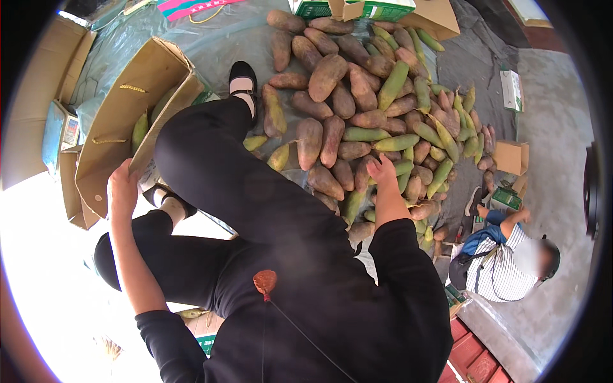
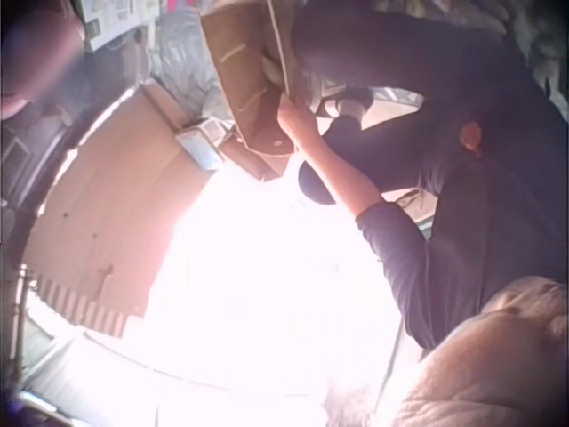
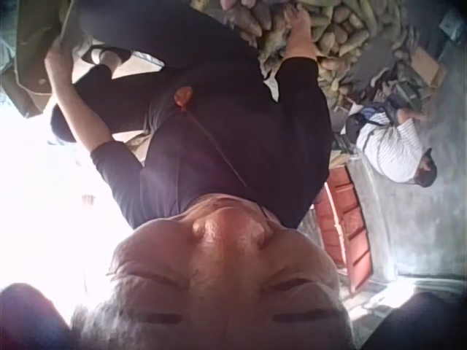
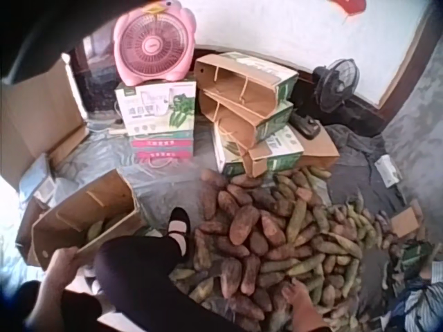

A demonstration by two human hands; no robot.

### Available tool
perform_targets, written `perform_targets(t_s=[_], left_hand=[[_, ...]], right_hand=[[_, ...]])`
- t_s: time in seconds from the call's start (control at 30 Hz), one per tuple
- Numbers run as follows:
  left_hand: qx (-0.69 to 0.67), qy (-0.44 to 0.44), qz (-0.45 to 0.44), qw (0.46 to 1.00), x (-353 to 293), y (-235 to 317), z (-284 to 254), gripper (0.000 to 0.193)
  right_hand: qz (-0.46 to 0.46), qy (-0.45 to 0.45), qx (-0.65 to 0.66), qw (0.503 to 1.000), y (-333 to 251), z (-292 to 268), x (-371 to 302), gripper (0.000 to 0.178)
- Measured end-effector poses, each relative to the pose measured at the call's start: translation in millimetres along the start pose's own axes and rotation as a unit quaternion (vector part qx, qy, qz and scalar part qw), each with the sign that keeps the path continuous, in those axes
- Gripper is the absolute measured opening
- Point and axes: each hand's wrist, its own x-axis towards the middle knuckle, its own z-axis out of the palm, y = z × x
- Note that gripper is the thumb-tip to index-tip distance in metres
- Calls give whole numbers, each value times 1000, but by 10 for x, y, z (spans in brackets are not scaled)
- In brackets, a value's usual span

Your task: The recorder sorts and packs large green vegetables into cardboard gift bags.

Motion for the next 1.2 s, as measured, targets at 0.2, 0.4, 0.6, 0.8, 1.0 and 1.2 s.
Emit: perform_targets(t_s=[0.2,0.4,0.6,0.8,1.0,1.2], left_hand=[[-48,-15,-12,999,74,-25,83,25],[-17,13,-25,999,2,20,12,21],[-27,-6,-61,998,-7,54,-18,23],[-17,-6,-61,998,-19,17,5,27],[2,-19,-54,998,10,-1,-18,31],[24,-22,-31,999,31,-87,36,28]], right_hand=[[16,-3,127,992,-182,-37,602,57],[10,-17,198,980,-210,133,856,38],[61,-1,243,968,-289,132,879,35],[3,7,198,980,-329,143,561,44],[-39,-34,208,977,-140,193,-55,34],[-116,-293,-28,949,-125,738,-858,32]])
